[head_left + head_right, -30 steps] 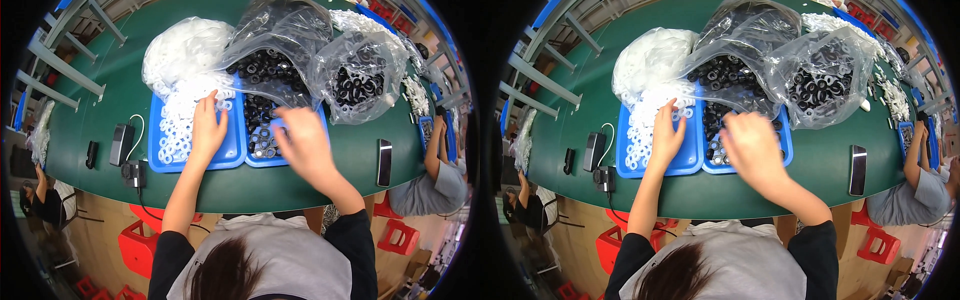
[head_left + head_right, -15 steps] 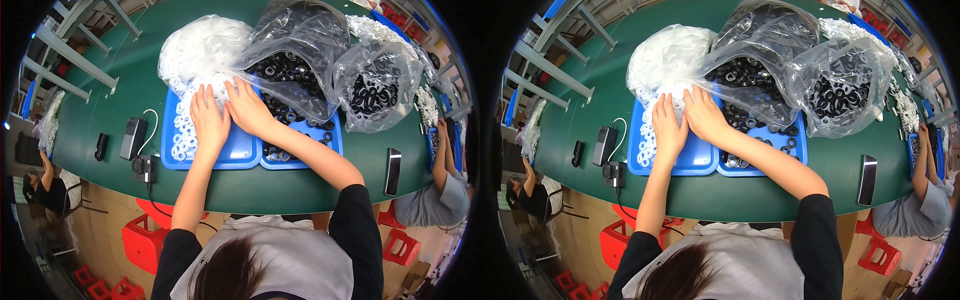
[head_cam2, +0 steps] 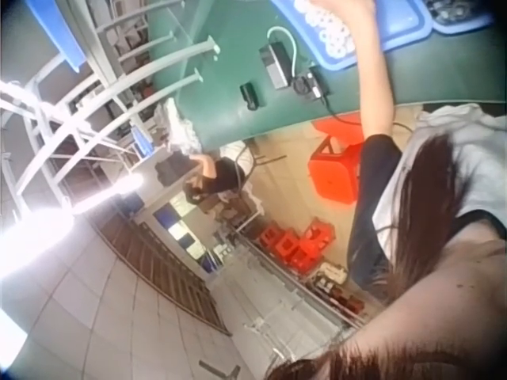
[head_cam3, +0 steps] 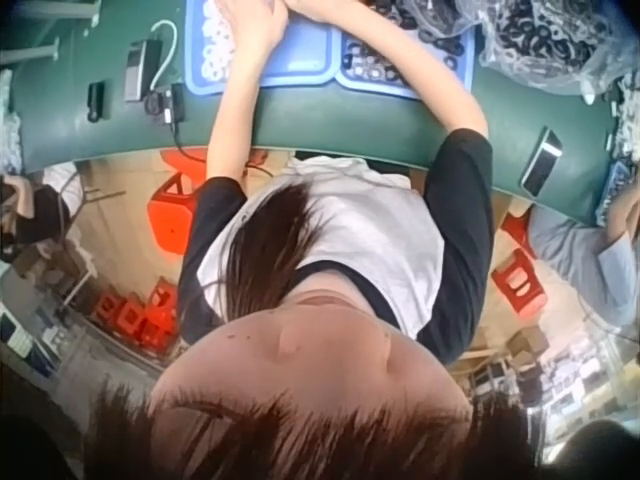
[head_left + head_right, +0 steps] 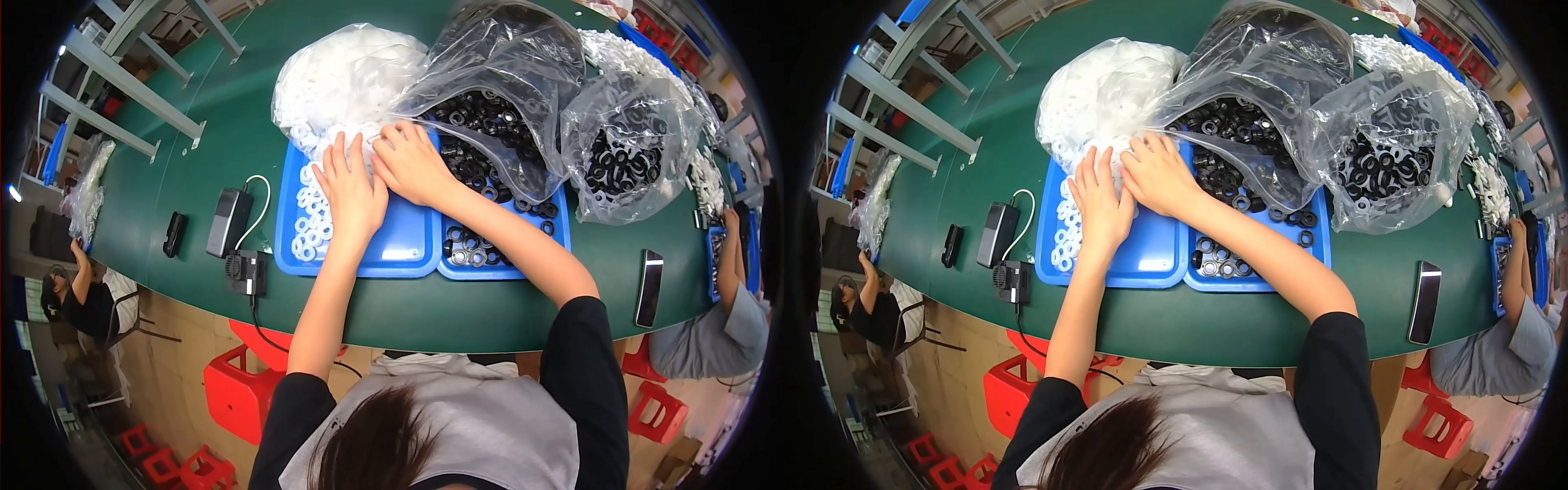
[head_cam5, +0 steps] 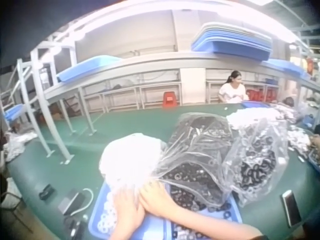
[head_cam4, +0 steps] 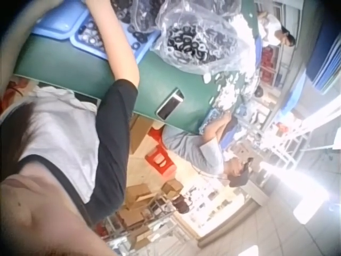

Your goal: The person repeatedly takes white rings and black grommets from trays, fits the white rings into the black grommets by hand, and places the assembled pieces into a plastic bag.

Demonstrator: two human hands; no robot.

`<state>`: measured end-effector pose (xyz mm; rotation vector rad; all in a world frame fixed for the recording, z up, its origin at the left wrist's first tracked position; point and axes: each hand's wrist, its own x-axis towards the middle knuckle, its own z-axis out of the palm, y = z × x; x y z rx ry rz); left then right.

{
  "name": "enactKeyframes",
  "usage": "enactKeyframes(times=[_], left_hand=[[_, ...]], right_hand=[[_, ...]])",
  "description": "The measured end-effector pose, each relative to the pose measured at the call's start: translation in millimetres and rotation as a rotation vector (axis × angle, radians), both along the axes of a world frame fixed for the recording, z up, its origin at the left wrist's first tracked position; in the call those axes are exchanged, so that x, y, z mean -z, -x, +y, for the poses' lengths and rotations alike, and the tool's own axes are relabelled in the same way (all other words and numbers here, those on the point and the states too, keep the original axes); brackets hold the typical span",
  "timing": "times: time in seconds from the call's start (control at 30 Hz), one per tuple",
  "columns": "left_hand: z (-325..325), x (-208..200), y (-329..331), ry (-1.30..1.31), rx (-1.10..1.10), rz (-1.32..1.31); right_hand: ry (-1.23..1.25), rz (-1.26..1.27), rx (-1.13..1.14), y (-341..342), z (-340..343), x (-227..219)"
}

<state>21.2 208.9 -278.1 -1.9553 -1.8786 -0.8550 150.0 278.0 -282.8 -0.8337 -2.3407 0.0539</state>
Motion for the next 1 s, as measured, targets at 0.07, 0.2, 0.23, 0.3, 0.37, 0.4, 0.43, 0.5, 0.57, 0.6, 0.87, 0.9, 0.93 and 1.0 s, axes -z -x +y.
enactKeyframes(times=[0.07,0.2,0.23,0.3,0.37,0.4,0.43,0.5,0.57,0.6,0.87,0.9,0.93,1.0], left_hand=[[2,7,-2,0.006,-0.006,0.057],[3,0,13,0.113,0.076,-0.088],[2,-3,13,0.114,0.078,-0.088],[1,-9,14,0.179,-0.005,-0.111],[2,-14,13,0.189,-0.012,-0.155],[2,-15,13,0.201,-0.025,-0.199],[1,-14,12,0.201,-0.03,-0.2],[1,-13,8,0.197,-0.037,-0.403],[2,-15,3,0.111,-0.042,-0.494],[3,-16,2,0.024,-0.044,-0.582],[-2,-23,13,-0.027,-0.024,-0.65],[-1,-22,12,-0.055,-0.023,-0.668],[1,-21,12,-0.054,-0.021,-0.668],[4,-17,13,-0.139,-0.027,-0.657]], right_hand=[[-0.194,0.107,0.066,-5,-2,17],[0.061,-0.004,-0.042,-7,-13,6],[0.061,-0.004,-0.039,-9,-18,3],[0.095,0.054,-0.077,-12,-31,0],[0.141,0.044,-0.127,-20,-42,0],[0.156,0.0,-0.204,-25,-48,-2],[0.171,-0.044,-0.281,-29,-55,-4],[0.171,-0.048,-0.312,-30,-62,-5],[0.206,0.012,-0.253,-28,-64,-6],[0.261,0.014,-0.216,-25,-63,-14],[0.222,0.086,-0.151,11,-25,-15],[0.224,0.084,-0.149,16,-21,-10],[0.142,0.134,-0.15,21,-17,-3],[0.062,0.183,-0.148,23,-16,10]])
